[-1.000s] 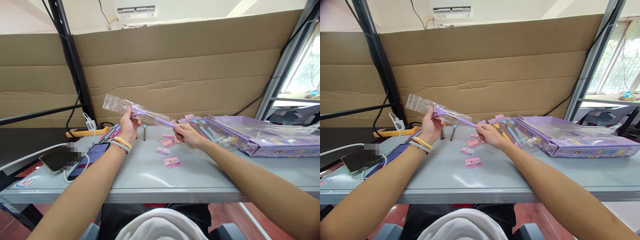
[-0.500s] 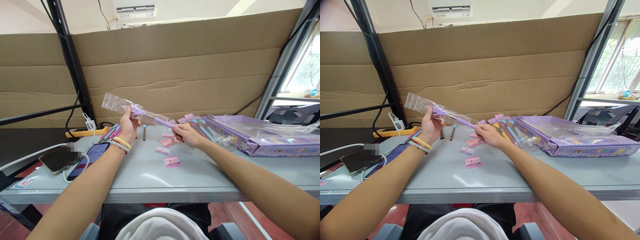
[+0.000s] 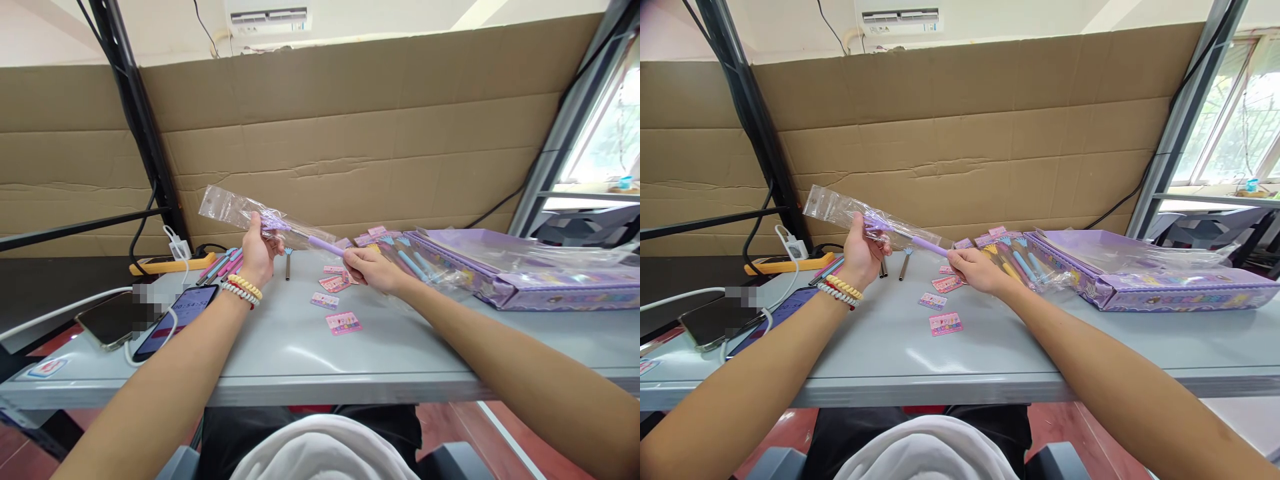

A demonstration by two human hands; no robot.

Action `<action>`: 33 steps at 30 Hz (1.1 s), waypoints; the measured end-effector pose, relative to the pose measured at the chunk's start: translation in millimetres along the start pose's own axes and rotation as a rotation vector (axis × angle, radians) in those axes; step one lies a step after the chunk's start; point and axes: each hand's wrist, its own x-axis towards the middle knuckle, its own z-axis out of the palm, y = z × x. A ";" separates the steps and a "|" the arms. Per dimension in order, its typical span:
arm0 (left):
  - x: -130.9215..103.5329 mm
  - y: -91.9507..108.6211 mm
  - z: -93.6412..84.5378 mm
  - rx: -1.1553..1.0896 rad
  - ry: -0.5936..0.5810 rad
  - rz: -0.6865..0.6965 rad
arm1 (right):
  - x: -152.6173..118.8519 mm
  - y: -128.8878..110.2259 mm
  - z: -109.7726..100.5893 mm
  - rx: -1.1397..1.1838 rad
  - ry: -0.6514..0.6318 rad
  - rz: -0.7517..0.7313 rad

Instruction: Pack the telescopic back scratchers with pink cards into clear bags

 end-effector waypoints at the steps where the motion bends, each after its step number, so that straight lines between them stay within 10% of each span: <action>1: 0.1 -0.4 -0.2 0.003 -0.002 0.000 | 0.0 0.3 0.1 -0.003 0.001 -0.001; 33: -19.6 -21.8 7.5 0.371 -0.303 -0.044 | -1.0 2.6 3.1 -0.443 0.038 -0.147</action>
